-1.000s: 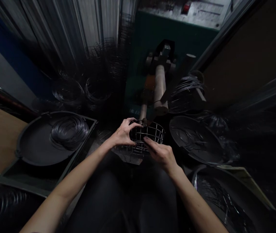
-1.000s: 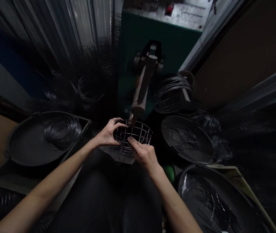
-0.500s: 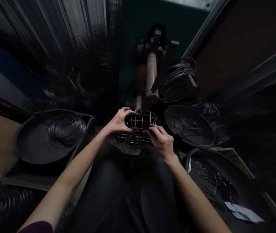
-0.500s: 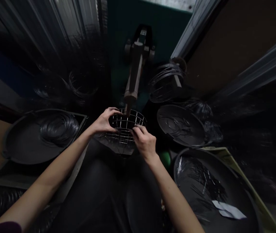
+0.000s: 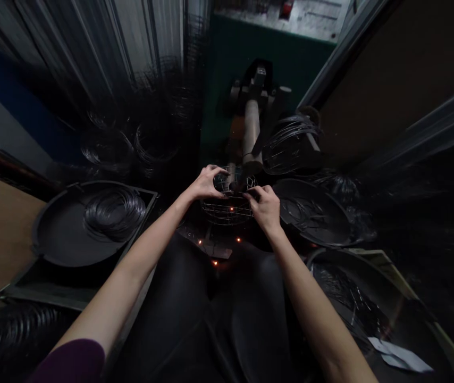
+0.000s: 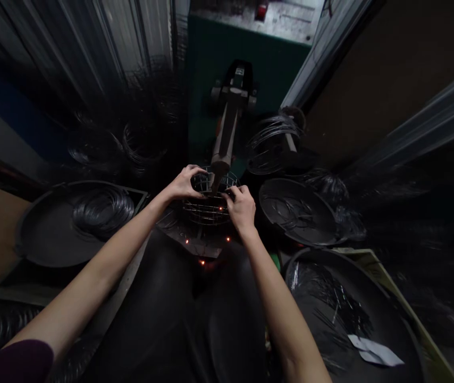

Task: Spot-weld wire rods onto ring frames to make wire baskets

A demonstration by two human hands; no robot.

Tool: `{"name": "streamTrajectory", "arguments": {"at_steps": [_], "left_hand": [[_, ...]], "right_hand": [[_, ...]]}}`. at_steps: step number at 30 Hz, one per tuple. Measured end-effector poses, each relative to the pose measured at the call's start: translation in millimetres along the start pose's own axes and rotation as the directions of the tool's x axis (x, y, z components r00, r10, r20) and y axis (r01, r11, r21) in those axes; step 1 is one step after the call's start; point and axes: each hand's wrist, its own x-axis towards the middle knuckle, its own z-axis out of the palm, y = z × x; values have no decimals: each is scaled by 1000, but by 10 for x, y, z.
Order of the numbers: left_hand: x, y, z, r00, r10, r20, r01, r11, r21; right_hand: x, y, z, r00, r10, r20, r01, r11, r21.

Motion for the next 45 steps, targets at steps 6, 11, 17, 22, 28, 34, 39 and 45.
{"name": "streamTrajectory", "arguments": {"at_steps": [6,11,17,22,28,34,39,45], "left_hand": [[-247,-317,98,992,38,-121,-58,983,-172],[-644,-701,427,972,-227,-67,162,843,-513],[-834,-584,332,949,-225,-221,75,841,-535],[-1095,-133,72,970,5,-242,-86,941,-328],[-1069,308,126,987,161,-24,-159,985,71],[-975,300,210,991,123,-46,-121,991,51],[-871,285,247,995,85,-58,-85,996,-11],[-746,273,206,996,74,-55,-75,997,-15]], "right_hand": [[-481,39,-504,995,99,26,-101,991,88],[-1610,236,-720,938,137,319,-156,987,37],[-2270,616,-708,828,181,530,-386,870,306],[-1637,196,-809,769,371,521,-602,694,395],[-653,-330,-497,686,97,721,-435,849,299],[-679,-299,-303,826,-245,507,306,951,-38],[-657,-195,-315,814,-371,446,487,855,-176],[-488,-150,-292,795,-424,433,550,805,-223]]}}
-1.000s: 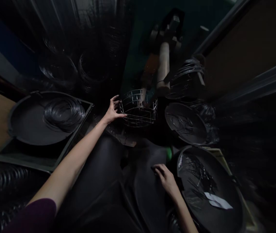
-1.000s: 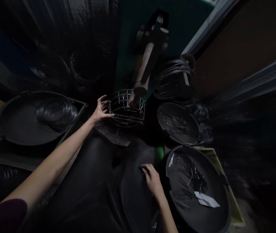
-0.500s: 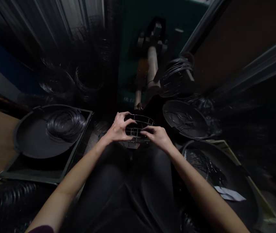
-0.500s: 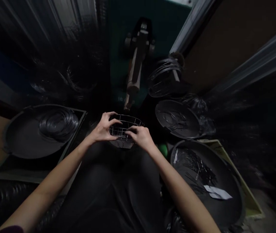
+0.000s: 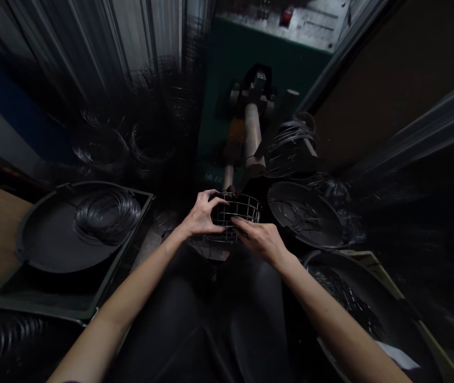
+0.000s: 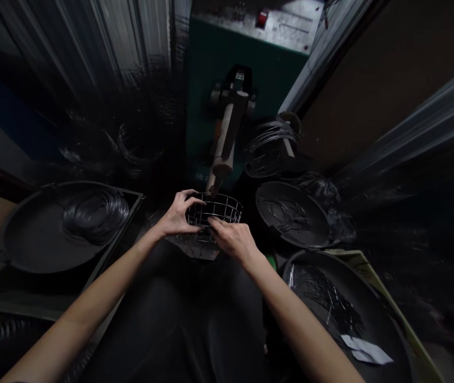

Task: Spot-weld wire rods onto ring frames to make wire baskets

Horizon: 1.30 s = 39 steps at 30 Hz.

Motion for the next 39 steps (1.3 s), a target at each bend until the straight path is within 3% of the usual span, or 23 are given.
{"name": "streamTrajectory", "arguments": {"at_steps": [9,14,17,22,30,39], "left_hand": [[138,-66,-71,1000,-27,17,27,1000,5],[200,-91,-108,995,-64,79,67,997,-37],[204,-68,-137,992,-82,95,87,995,-43],[288,-67,-151,992,-104,69,107,994,-39],[506,-206,-182,992,-100,75,100,995,4],[823,-272,-230,980,-172,99,170,985,27]], "right_hand": [[157,74,-27,1000,-14,-13,13,999,-29],[154,88,-27,998,18,-63,-16,999,29],[56,48,-1,985,92,-149,-75,990,116],[25,56,66,918,292,-269,-235,946,224],[195,230,93,909,362,-208,-266,886,379],[556,330,84,828,535,-168,-427,796,429]]}}
